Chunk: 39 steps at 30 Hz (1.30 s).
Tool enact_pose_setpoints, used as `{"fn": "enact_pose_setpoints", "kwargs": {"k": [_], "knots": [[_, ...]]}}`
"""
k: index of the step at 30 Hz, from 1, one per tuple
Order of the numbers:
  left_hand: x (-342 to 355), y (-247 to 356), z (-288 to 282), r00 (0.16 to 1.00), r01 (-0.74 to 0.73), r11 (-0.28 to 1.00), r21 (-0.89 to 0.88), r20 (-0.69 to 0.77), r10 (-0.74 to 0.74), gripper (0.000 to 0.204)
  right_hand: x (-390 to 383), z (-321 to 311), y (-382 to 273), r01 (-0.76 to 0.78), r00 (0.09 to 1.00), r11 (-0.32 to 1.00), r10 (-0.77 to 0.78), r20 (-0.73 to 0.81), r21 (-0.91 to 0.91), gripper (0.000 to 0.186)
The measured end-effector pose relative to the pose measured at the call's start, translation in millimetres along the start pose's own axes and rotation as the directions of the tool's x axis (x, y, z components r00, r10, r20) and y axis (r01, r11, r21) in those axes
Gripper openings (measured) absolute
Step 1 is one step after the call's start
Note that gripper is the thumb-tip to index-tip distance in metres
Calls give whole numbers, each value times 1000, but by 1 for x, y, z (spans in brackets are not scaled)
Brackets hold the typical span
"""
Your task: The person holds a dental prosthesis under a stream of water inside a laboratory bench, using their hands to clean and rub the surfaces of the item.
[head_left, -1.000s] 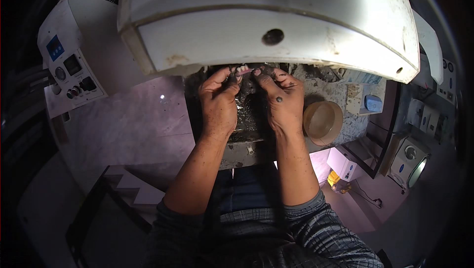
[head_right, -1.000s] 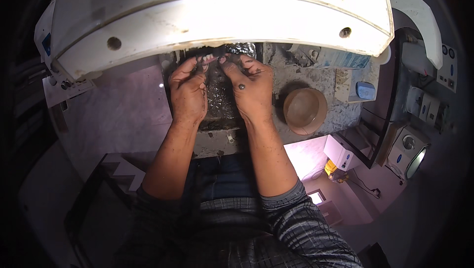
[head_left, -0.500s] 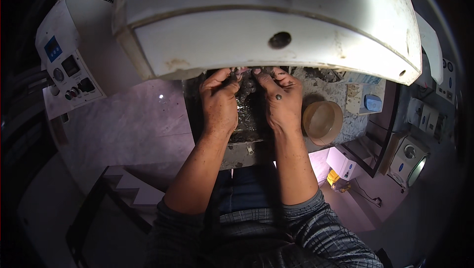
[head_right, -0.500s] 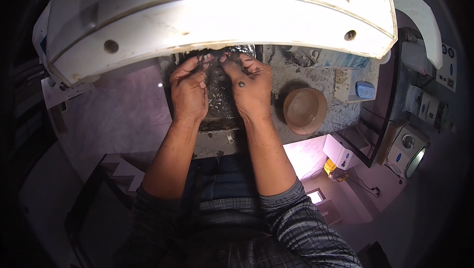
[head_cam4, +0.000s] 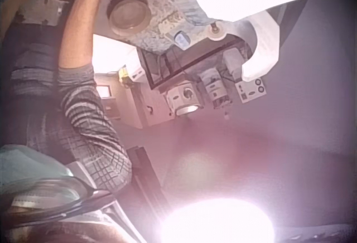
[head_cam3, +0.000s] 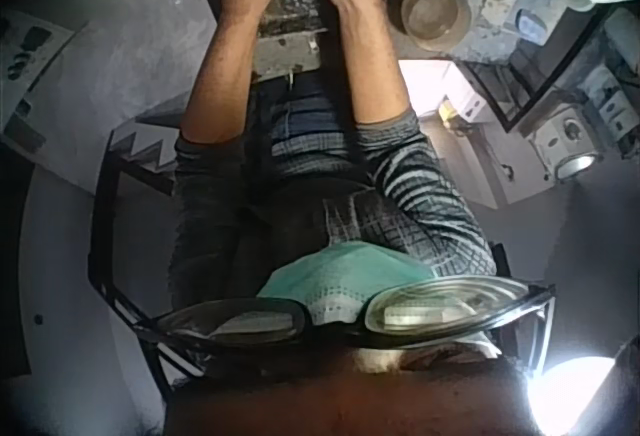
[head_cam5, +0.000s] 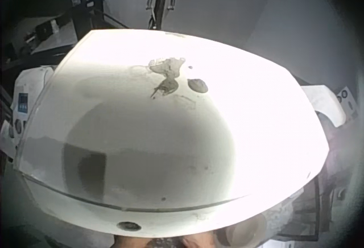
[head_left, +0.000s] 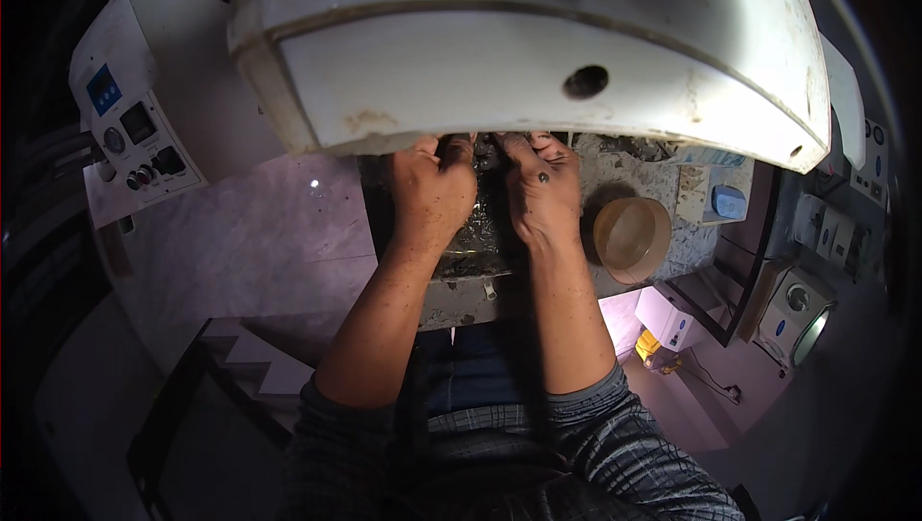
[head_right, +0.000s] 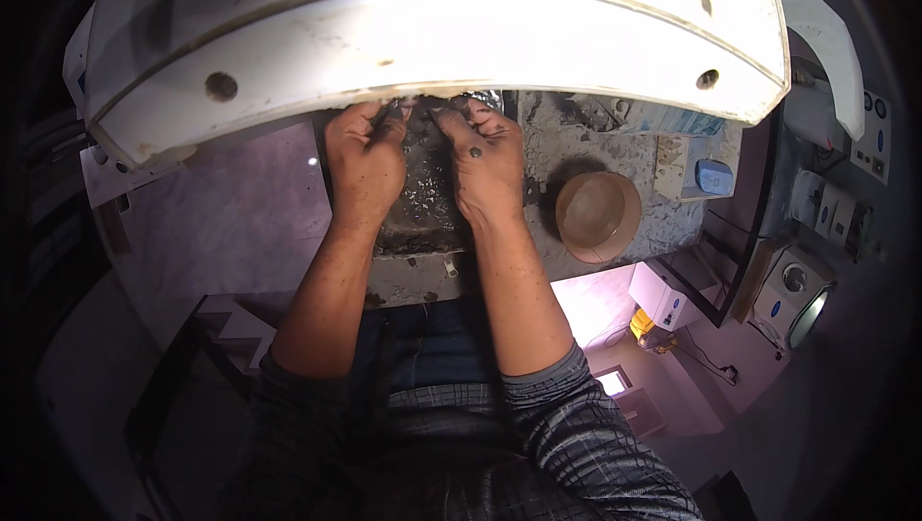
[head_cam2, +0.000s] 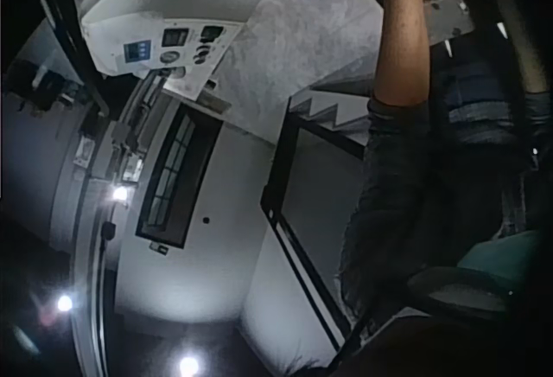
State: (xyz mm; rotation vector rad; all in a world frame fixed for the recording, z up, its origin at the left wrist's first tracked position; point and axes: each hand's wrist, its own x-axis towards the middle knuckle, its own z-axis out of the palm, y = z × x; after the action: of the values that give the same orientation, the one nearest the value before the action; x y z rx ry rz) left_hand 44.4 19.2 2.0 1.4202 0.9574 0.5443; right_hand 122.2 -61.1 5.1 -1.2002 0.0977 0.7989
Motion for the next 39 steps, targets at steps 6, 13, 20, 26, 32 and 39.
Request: {"fn": "enact_pose_setpoints", "kwargs": {"k": [6,13,20,26,32,39], "knots": [[-5,0,-2,991,129,971,-200,6,-131,20,-7,2,-8,33,999,994,-30,29,-109,11],[-17,-6,4,968,234,827,-511,44,-246,29,-17,4,-15,153,988,949,-150,31,-277,10],[-9,-14,8,980,158,816,-556,-12,-198,29,-9,2,-11,157,987,946,-161,10,-285,9],[-14,-7,5,971,210,784,-584,31,-237,23,-14,4,-20,148,988,921,-150,23,-361,9],[-18,-9,8,993,85,878,-471,-30,-112,26,-15,2,-14,175,985,907,-166,56,-382,10],[-20,2,1,995,85,953,-289,-17,-94,22,-17,3,-14,111,994,948,-113,10,-299,8]]}}
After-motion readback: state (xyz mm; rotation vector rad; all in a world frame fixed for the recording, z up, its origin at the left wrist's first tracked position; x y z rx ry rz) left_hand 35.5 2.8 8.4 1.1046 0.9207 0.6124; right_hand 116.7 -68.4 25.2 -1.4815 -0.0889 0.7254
